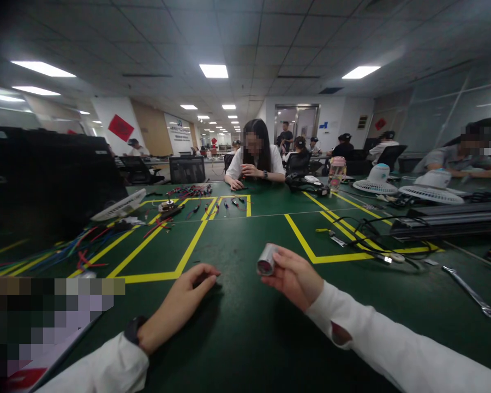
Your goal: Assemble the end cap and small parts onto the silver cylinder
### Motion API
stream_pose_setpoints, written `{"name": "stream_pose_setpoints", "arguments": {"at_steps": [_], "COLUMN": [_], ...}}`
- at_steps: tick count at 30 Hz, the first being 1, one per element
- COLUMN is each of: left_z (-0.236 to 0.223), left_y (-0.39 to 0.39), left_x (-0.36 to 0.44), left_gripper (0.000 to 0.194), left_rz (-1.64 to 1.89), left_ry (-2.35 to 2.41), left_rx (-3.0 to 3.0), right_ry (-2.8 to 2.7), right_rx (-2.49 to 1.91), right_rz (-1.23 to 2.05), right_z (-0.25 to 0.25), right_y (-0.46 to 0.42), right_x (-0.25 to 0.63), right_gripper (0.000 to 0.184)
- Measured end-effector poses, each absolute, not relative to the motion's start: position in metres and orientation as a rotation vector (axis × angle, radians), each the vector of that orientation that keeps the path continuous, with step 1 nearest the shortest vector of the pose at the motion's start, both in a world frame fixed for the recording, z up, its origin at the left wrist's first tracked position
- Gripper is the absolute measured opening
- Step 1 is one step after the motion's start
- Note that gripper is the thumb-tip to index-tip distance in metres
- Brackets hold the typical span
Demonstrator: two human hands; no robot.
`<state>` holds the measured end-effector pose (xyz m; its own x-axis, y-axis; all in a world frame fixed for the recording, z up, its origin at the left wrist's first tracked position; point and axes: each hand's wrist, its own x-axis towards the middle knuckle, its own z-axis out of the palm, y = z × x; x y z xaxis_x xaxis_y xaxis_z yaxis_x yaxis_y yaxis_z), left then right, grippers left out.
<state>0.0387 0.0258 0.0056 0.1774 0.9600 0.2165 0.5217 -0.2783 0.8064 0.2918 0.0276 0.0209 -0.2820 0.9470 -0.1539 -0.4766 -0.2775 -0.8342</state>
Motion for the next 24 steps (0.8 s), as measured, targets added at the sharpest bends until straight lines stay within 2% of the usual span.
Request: {"name": "stream_pose_setpoints", "arguments": {"at_steps": [5,12,15,20,24], "left_z": [0.004,0.005,0.007,0.009,0.01], "left_y": [0.027,0.027,0.025,0.024,0.024], "left_x": [0.039,0.04,0.04,0.041,0.042], "left_gripper": [0.021,0.022,0.022,0.022,0.024], "left_rz": [0.995,0.94,0.931,0.912,0.909], "left_ry": [1.389,1.351,1.347,1.338,1.339], "left_rx": [1.895,1.911,1.916,1.932,1.931], "right_ry": [-0.591,-0.548,-0.619,-0.878,-1.325], "right_rx": [-0.722,-0.714,-0.682,-0.625,-0.674], "right_rz": [2.099,2.143,2.098,1.969,1.634], "right_z": [0.006,0.006,0.006,0.009,0.015], "right_y": [0.033,0.032,0.03,0.029,0.027], "right_x": [0.26,0.266,0.265,0.266,0.267], "right_gripper": [0.031,0.034,0.039,0.064,0.066]}}
